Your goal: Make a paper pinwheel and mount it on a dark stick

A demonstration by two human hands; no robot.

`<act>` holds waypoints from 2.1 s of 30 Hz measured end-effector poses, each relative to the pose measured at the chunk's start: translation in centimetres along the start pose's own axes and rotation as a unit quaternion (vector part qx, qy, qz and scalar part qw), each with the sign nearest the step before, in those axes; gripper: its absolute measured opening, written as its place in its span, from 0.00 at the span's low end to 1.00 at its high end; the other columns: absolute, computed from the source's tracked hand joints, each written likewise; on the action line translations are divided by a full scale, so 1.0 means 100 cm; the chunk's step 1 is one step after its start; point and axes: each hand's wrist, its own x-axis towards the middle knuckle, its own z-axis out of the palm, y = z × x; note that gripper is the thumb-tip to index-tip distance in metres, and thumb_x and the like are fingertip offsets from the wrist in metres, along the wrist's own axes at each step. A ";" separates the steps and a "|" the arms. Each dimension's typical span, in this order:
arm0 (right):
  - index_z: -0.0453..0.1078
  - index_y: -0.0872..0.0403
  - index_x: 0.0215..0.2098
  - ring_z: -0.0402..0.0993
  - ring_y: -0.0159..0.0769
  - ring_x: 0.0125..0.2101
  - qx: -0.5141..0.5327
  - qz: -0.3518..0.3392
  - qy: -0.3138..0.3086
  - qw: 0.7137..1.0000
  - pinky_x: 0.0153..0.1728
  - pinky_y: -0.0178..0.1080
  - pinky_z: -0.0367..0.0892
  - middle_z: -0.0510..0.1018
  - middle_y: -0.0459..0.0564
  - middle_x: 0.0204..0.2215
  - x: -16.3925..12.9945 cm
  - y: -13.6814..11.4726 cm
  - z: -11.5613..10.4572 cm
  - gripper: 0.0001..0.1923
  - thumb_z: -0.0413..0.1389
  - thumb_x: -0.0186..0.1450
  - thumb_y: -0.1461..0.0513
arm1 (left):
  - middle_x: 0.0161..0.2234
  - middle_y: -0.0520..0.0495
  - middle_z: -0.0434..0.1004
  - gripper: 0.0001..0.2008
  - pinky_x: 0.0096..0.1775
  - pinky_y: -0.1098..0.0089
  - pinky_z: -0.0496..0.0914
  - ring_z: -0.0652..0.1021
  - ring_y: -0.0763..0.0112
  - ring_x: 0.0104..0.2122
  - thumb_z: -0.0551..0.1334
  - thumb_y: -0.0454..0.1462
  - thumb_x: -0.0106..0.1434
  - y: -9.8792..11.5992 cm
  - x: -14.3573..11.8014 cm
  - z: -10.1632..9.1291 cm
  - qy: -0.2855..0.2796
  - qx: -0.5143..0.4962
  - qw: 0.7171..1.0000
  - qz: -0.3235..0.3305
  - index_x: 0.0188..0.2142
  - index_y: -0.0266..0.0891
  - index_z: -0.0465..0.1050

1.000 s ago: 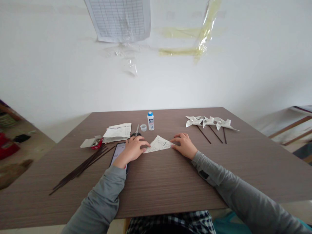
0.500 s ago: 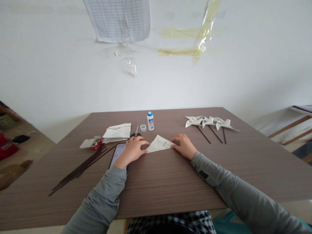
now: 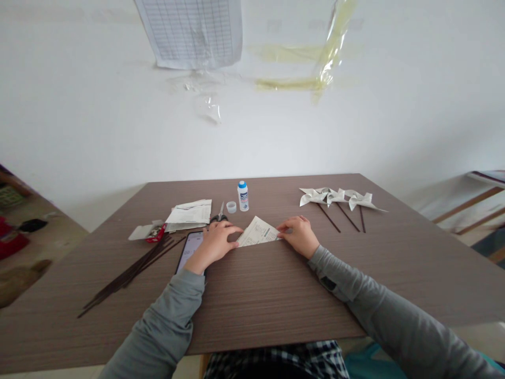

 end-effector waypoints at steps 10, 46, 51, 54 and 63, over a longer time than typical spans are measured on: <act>0.95 0.44 0.45 0.91 0.54 0.61 0.006 0.012 0.007 1.000 0.84 0.67 0.59 0.97 0.53 0.50 -0.001 -0.002 -0.002 0.10 0.74 0.72 0.67 | 0.78 0.39 0.83 0.26 0.78 0.35 0.70 0.77 0.33 0.78 0.75 0.38 0.79 0.010 -0.003 -0.006 -0.006 -0.004 1.000 -0.017 0.73 0.58 0.89; 0.91 0.49 0.42 0.88 0.58 0.59 0.011 -0.055 0.011 0.998 0.70 0.60 0.75 0.94 0.56 0.48 0.003 0.007 0.002 0.10 0.71 0.74 0.70 | 0.77 0.41 0.86 0.19 0.79 0.23 0.68 0.77 0.29 0.79 0.71 0.36 0.83 0.017 -0.007 -0.011 0.001 0.003 1.000 -0.028 0.63 0.60 0.96; 0.91 0.48 0.39 0.88 0.60 0.60 0.017 -0.064 0.022 0.998 0.69 0.61 0.75 0.94 0.56 0.47 0.003 0.008 -0.001 0.10 0.72 0.72 0.70 | 0.78 0.41 0.85 0.20 0.80 0.21 0.66 0.75 0.29 0.81 0.65 0.36 0.86 0.020 -0.009 -0.010 0.004 0.008 0.999 -0.035 0.63 0.59 0.96; 0.91 0.47 0.39 0.89 0.58 0.59 0.024 -0.072 0.016 0.997 0.72 0.62 0.73 0.95 0.54 0.46 0.003 0.009 -0.002 0.11 0.71 0.71 0.70 | 0.78 0.41 0.85 0.20 0.80 0.20 0.64 0.75 0.29 0.81 0.65 0.36 0.85 0.022 -0.011 -0.010 0.008 0.016 0.999 -0.036 0.63 0.59 0.96; 0.91 0.45 0.41 0.92 0.54 0.56 0.018 -0.064 -0.026 0.997 0.79 0.66 0.68 0.96 0.50 0.44 0.004 0.012 -0.009 0.10 0.72 0.71 0.68 | 0.80 0.42 0.83 0.20 0.81 0.23 0.63 0.74 0.31 0.81 0.66 0.39 0.86 0.015 -0.008 -0.009 -0.006 0.021 0.999 -0.036 0.65 0.59 0.95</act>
